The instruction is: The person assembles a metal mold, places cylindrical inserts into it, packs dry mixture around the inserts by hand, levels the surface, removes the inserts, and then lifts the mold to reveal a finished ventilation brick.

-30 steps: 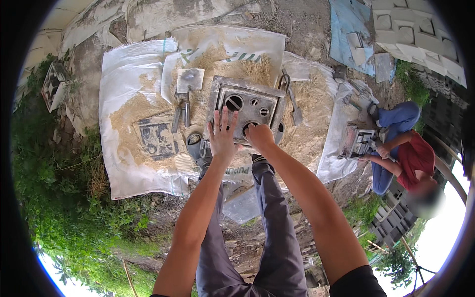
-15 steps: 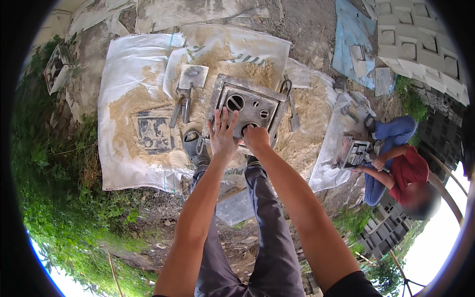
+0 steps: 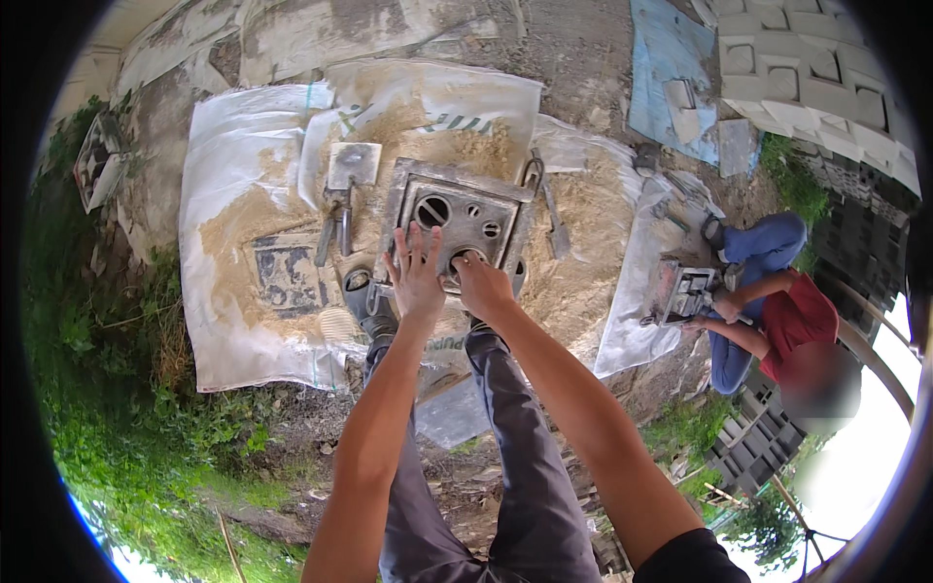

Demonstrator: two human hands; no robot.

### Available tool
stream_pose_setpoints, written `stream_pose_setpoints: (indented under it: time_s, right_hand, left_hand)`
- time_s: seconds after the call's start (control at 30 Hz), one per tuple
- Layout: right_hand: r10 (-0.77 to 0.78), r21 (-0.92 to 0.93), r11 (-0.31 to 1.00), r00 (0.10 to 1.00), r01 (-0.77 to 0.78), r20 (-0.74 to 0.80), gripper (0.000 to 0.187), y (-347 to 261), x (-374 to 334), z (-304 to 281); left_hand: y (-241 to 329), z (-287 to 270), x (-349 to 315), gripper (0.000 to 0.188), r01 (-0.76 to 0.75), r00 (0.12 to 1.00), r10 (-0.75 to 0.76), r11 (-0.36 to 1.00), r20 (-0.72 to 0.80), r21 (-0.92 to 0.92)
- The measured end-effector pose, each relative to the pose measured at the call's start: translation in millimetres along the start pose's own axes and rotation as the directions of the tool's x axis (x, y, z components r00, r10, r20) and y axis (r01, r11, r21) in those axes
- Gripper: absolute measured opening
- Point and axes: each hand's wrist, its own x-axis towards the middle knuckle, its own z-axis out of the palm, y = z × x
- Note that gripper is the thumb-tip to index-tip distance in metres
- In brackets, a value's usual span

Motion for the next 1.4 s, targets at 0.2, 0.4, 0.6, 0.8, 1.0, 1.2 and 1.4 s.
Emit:
stream_pose_setpoints:
  time_s: [0.2, 0.4, 0.6, 0.8, 1.0, 1.2, 1.4]
  right_hand:
    - [0.305, 0.379, 0.908, 0.904, -0.180, -0.301, 0.016, 69.3, -21.2, -22.1]
    - [0.148, 0.531, 0.842, 0.908, 0.092, -0.392, 0.012, 73.4, -23.8, -22.8]
    - [-0.103, 0.603, 0.729, 0.923, 0.324, -0.371, 0.016, -41.6, 4.5, 5.1]
    - [-0.047, 0.776, 0.599, 0.976, 0.197, -0.211, 0.023, -133.5, 60.8, 47.8]
    - [0.158, 0.840, 0.478, 0.916, 0.256, -0.369, 0.020, -144.7, 79.3, 60.8]
    - [0.596, 0.858, 0.456, 0.634, 0.237, -0.492, 0.017, -8.0, 24.2, 37.0]
    - [0.842, 0.883, 0.438, 0.421, -0.171, -0.336, 0.022, 190.3, -9.0, 52.9]
  left_hand:
    - [19.9, 16.0, 2.1, 0.056, -0.095, 0.940, 0.049, 0.988, -0.339, -0.121]
    - [-14.6, 5.3, -4.3, 0.031, 0.045, 0.859, -0.232, 0.922, -0.456, -0.384]
    - [-138.0, 10.4, 9.5, 0.021, 0.106, 0.764, -0.333, 0.909, -0.552, -0.402]
    - [-216.6, 29.8, 55.7, 0.029, 0.172, 0.879, -0.272, 0.947, -0.391, -0.272]
    - [-221.0, 56.4, 77.8, 0.040, 0.059, 0.944, -0.173, 0.926, -0.281, -0.373]
    - [-91.0, -9.1, 71.8, 0.027, -0.064, 0.936, -0.242, 0.598, -0.257, -0.799]
    - [100.5, -35.5, 51.7, 0.020, -0.663, 0.690, 0.328, 0.643, -0.645, -0.383]
